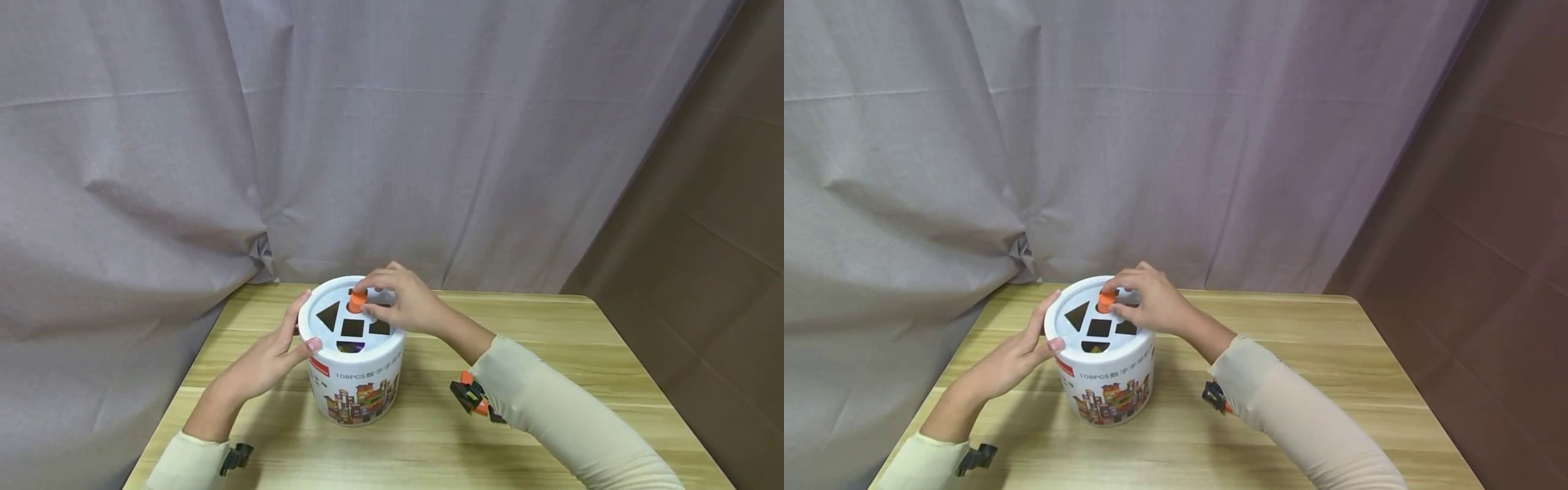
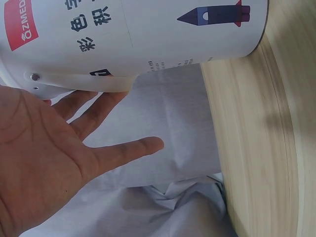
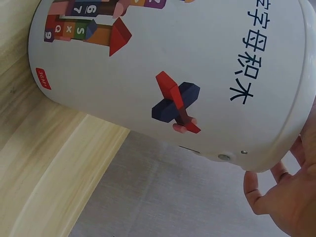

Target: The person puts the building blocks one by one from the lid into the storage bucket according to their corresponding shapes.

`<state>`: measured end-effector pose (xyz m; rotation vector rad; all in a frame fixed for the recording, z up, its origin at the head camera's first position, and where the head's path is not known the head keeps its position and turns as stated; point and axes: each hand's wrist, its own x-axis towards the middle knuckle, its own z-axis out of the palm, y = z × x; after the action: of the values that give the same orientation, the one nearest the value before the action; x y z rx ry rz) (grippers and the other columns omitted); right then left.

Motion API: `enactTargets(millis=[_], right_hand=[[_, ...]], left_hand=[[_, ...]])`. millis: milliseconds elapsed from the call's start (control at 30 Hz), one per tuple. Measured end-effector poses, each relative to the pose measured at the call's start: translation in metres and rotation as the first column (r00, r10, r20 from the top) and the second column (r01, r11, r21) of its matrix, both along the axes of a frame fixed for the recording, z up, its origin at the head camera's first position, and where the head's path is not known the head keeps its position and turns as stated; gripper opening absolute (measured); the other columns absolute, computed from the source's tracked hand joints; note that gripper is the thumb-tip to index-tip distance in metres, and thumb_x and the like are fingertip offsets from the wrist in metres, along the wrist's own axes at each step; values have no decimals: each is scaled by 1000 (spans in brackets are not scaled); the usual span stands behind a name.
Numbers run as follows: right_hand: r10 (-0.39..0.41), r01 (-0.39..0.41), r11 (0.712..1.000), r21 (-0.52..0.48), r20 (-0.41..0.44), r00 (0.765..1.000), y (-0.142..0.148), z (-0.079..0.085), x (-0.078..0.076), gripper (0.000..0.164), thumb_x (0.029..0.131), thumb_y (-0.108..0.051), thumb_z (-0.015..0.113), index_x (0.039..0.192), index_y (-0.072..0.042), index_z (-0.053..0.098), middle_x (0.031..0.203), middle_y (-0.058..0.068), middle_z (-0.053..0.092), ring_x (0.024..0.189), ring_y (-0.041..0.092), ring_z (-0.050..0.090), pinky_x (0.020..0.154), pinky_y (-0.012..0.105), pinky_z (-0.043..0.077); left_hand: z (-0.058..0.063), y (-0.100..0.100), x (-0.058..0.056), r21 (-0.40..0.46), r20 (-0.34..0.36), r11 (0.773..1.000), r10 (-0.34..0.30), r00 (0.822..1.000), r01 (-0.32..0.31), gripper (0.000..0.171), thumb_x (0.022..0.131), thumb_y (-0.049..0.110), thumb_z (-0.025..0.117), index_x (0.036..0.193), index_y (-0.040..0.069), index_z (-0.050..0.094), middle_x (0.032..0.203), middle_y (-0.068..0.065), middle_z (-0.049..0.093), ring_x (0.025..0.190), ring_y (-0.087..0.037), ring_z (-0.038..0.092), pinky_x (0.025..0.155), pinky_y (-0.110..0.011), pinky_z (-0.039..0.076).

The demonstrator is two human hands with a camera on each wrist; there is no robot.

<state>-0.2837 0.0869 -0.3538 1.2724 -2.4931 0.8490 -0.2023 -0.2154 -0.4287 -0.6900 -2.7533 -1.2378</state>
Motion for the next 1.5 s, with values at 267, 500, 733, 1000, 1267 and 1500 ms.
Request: enactTargets(millis=[267,500,733,1000,1267,1500], right_hand=[[-30,30,999,19,3,1000,3,3,1,39,95,-24,89,132,-14,80,132,2,82,114,27,68,100,45,57],[-51,51,999,12,22,998,10,8,3,42,95,-25,88,134,-14,79,133,3,81,118,26,66,104,50,58],[-47,47,999,0,-12,999,26,7,6,42,95,-26,88,134,-14,79,133,3,81,120,29,67,107,54,57],[-93,93,996,-11,-4,996,58,7,12,42,97,-26,87,136,-15,79,135,2,80,121,27,67,108,57,56],[-172,172,985,-13,-1,985,95,0,20,39,98,-25,87,136,-20,79,135,1,80,121,27,67,104,58,56],[-231,231,973,18,11,973,125,-14,26,37,99,-23,86,135,-19,79,136,3,80,116,28,67,98,51,56]], left_hand=[[-2,0,-2,-4,-10,1000,-4,1000,4,86,113,50,60,176,48,1,160,-21,60,145,-43,61,113,-76,50],[-1,1,-2,4,5,1000,-1,1000,1,87,113,48,61,175,51,0,162,-19,59,146,-42,60,115,-76,48],[-1,-1,-3,-1,-2,1000,-2,1000,2,87,113,49,60,176,48,0,165,-22,55,147,-45,58,114,-78,48],[-1,-2,-2,9,-5,1000,3,1000,-3,87,113,46,61,175,49,0,164,-21,56,147,-45,59,114,-79,47],[-2,-6,-2,1,-7,1000,9,1000,-9,87,113,46,61,176,49,0,164,-21,56,147,-45,59,115,-79,46],[-2,-10,-2,-1,-19,1000,3,1000,-3,87,114,45,61,176,47,0,164,-22,55,147,-46,58,114,-79,46]])
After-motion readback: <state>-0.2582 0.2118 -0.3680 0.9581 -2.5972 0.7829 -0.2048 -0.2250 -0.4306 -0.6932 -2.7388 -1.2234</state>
